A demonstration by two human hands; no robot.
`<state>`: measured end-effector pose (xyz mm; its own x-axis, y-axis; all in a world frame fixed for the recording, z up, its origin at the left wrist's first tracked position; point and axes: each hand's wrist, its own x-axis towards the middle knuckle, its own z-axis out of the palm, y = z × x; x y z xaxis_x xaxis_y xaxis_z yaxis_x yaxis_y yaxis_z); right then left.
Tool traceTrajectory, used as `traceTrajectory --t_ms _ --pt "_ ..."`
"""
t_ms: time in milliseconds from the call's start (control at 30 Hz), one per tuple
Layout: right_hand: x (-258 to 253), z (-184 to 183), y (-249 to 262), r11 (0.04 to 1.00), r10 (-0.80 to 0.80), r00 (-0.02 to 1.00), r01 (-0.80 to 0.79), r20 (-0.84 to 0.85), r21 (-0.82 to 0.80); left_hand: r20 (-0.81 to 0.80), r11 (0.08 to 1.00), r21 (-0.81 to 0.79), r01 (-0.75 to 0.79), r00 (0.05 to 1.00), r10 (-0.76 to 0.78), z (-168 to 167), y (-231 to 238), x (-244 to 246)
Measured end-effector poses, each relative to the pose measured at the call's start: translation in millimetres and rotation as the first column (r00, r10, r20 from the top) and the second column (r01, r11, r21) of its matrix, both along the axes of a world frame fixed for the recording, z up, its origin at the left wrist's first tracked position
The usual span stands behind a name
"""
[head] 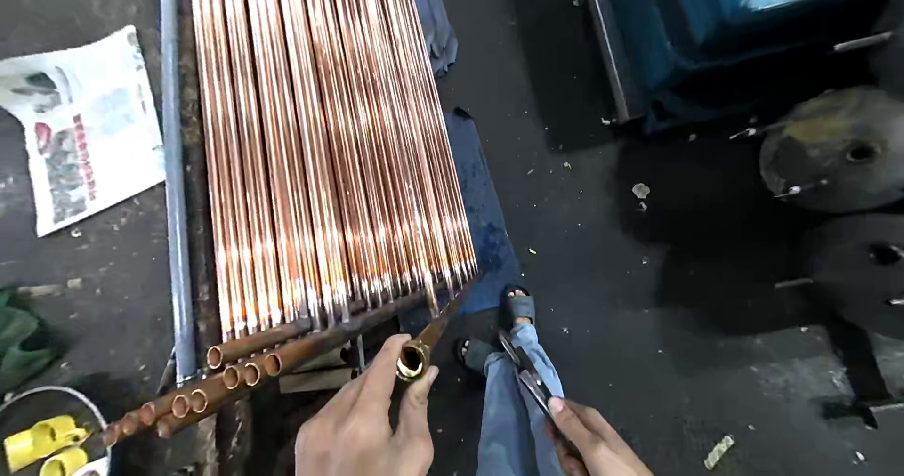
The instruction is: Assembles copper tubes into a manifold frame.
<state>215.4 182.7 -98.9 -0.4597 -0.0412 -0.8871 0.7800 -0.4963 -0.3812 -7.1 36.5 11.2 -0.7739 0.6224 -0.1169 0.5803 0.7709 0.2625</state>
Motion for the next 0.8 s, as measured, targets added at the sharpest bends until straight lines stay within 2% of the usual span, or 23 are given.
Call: traceTrajectory --t_ms 67,133,200,233,267,333,400,467,533,567,600,667,733,800 --pt "-24 21 -11 0.986 0.069 0.992 -0.051 -0.11 0.157 -0.016 1.0 0.004 0.012 1.0 -0.012 0 1 0" --pt "-58 68 -13 0.956 0.171 0.93 -0.076 -0.326 0.285 -0.021 0.999 -0.002 0.034 0.999 -0.034 5 2 -1" --pt "-76 111 -1 0.954 0.176 0.832 -0.012 -0.526 0.3 -0.036 0.999 0.018 0.041 0.999 -0.04 14 5 -2" --pt "-72 122 5 0.963 0.131 0.819 0.029 -0.559 0.269 -0.025 0.999 0.011 0.039 0.999 -0.038 16 4 -1" --pt "-64 122 11 0.972 0.084 0.839 0.051 -0.537 0.231 -0.014 0.999 0.002 0.041 0.999 -0.041 14 2 -1" --pt "-39 92 17 0.978 0.072 0.928 0.006 -0.365 0.209 -0.024 0.999 0.011 0.046 0.999 -0.046 3 -4 -1" --pt "-14 43 21 0.959 0.203 0.967 -0.165 -0.153 0.23 -0.044 0.998 0.042 0.043 0.998 -0.041 -5 -7 -3" --pt "-2 2 15 0.927 0.335 0.94 -0.317 -0.063 0.2 -0.012 0.998 0.055 0.017 1.0 -0.016 -5 -9 -4" --pt "-14 -14 6 0.928 0.371 0.922 -0.362 -0.113 0.091 -0.014 0.996 0.091 -0.007 1.0 0.008 -7 -11 -2" --pt "-28 -11 4 0.942 0.331 0.926 -0.337 -0.185 -0.003 -0.016 0.994 0.111 -0.015 1.0 0.017 -8 -13 -2" --pt "-43 -1 5 0.947 0.247 0.928 -0.292 -0.279 -0.131 -0.005 0.989 0.143 -0.025 1.0 0.026 -9 -14 -2" --pt "-58 18 10 0.888 0.062 0.892 -0.254 -0.448 -0.383 0.055 0.978 0.202 -0.058 0.997 0.048 -10 -16 -3" --pt "-45 16 7 0.832 -0.031 0.899 -0.219 -0.437 -0.51 0.102 0.981 0.178 -0.083 0.993 0.066 -5 -16 -3" --pt "-19 8 6 0.89 -0.016 0.958 -0.117 -0.287 -0.441 0.082 0.991 0.112 -0.068 0.995 0.059 -2 -14 -3"
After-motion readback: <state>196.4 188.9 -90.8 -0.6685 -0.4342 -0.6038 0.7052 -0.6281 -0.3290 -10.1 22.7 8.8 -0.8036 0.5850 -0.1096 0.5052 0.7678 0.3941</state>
